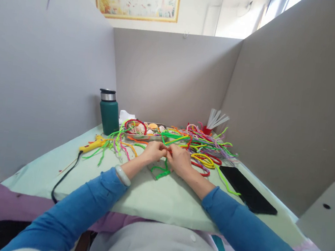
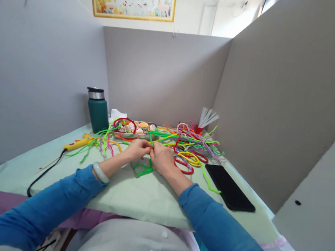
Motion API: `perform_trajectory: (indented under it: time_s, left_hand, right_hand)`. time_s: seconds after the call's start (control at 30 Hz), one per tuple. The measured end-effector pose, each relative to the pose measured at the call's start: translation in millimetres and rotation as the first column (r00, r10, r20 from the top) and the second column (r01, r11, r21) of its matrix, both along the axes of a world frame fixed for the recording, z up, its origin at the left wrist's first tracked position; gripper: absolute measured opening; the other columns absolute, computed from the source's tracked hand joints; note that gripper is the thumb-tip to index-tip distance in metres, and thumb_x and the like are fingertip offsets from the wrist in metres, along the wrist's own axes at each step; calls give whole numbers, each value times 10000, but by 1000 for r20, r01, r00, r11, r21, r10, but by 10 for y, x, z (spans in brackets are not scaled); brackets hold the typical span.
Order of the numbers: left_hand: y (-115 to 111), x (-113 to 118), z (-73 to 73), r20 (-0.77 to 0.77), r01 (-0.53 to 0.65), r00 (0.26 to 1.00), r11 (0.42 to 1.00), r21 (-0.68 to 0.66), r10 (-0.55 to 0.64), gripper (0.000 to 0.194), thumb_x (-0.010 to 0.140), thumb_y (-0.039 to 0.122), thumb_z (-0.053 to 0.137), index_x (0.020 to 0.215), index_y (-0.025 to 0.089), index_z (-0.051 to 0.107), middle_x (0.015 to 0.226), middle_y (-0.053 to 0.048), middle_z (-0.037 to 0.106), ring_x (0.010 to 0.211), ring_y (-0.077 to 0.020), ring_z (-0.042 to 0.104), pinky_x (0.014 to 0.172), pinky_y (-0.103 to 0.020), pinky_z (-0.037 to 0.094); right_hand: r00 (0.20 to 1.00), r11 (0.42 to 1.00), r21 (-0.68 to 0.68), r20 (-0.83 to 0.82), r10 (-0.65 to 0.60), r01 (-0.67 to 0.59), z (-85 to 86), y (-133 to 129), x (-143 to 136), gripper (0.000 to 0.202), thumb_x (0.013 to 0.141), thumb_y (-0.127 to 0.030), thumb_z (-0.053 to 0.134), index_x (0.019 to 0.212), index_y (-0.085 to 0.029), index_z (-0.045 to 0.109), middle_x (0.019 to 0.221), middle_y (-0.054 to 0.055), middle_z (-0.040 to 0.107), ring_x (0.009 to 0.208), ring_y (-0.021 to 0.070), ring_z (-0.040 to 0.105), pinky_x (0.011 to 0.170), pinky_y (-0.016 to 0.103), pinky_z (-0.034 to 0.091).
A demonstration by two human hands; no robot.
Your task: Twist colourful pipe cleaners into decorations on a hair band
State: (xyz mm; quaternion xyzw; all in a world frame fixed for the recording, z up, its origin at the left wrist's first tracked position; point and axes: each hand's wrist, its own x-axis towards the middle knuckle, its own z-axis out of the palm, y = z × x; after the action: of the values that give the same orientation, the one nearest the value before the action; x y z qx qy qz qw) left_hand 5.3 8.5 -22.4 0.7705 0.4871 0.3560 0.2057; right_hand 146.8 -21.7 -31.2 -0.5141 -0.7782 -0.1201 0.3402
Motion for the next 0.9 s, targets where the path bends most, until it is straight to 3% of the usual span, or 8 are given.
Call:
perform_trajectory:
  time_s: [0.13,0.27,0.4,0.53,0.9]
  left_hand:
    - [-6,7,0,14,2,1000,1000,12,-2,249,667,175,504,841,127,675,709,-31,652,489,-86,534,385,-153,399]
    - [-24,1,37,-6,-4,1000,998,58,4,245,666,173,497,824,122,677,686,-34,653,488,-95,539,419,-175,421]
    - [-39,-6,84,-28,-20,999,997,72,22,234,677,178,498,806,121,685,661,-35,650,491,-99,552,446,-182,431]
    - [-34,-12,99,15,-11,1000,1000,5,11,242,699,217,510,846,123,678,662,-30,641,444,-93,545,413,-184,425]
    - [-32,-11,86,124,12,992,999,-45,-6,185,713,258,546,781,107,628,665,-23,608,443,-69,530,388,-166,427]
  right_hand:
    - [1000,1000,-11,-26,7,-8,6,-3,-5,152,808,-257,467,839,-168,586,792,77,642,685,173,563,595,254,337]
    - [982,993,-53,-165,92,-102,17,17,21,147,804,-248,467,830,-177,593,715,48,642,637,152,573,581,236,357]
    - [924,964,-149,-347,159,-222,3,50,48,165,810,-277,450,826,-177,580,656,22,629,483,122,557,482,216,349]
    - [849,919,-220,-495,183,-326,-9,59,61,197,821,-323,419,843,-178,552,625,-5,610,353,94,516,380,200,311]
    - [817,919,-198,-546,185,-340,10,6,64,201,813,-348,440,848,-177,540,695,3,634,363,84,526,352,185,316]
